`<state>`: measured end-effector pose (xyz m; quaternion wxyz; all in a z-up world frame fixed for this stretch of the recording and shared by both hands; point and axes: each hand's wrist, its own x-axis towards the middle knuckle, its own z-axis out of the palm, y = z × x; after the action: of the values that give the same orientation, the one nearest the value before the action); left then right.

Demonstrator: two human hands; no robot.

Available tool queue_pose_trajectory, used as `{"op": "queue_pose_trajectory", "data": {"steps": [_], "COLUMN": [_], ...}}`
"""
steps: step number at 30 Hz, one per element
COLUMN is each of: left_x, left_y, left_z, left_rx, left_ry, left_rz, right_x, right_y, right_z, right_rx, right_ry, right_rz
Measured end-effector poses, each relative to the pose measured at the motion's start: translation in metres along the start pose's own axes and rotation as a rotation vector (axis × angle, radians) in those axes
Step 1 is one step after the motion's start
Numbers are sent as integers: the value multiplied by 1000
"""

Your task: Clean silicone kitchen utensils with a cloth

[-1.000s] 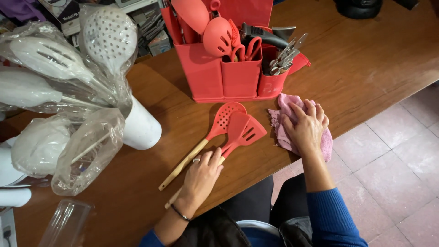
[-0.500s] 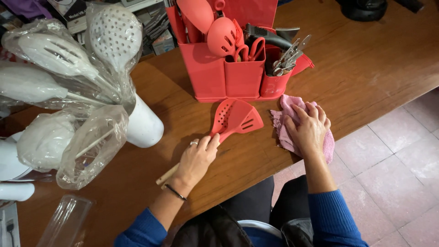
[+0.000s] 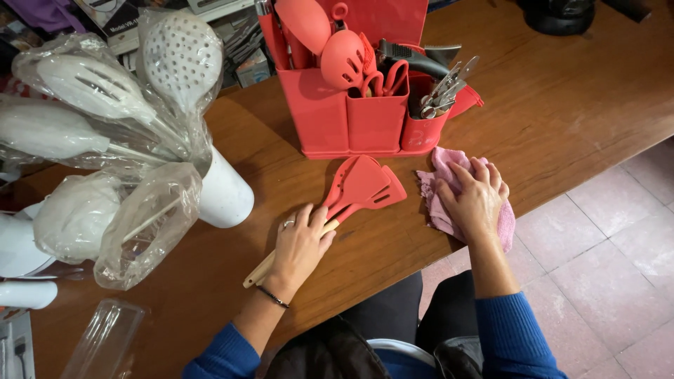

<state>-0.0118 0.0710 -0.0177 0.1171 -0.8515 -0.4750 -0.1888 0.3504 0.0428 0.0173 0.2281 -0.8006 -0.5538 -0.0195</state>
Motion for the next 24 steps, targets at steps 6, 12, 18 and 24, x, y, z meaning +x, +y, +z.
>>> {"op": "queue_pose_trajectory", "data": {"steps": [6, 12, 18, 24], "left_x": [-8, -3, -3, 1], "left_y": [-9, -10, -23, -29], "left_z": [1, -4, 16, 2], "left_rx": [-23, -141, -137, -136], "left_ry": [-95, -199, -352, -522], "left_rz": [-5, -103, -144, -167], "right_x": [0, 0, 2, 15], "right_y": [-5, 0, 6, 36], "right_z": [-7, -1, 2, 0], "right_rx": [-26, -39, -62, -2], "right_ry": [-74, -50, -45, -85], "right_rz": [12, -4, -2, -158]}}
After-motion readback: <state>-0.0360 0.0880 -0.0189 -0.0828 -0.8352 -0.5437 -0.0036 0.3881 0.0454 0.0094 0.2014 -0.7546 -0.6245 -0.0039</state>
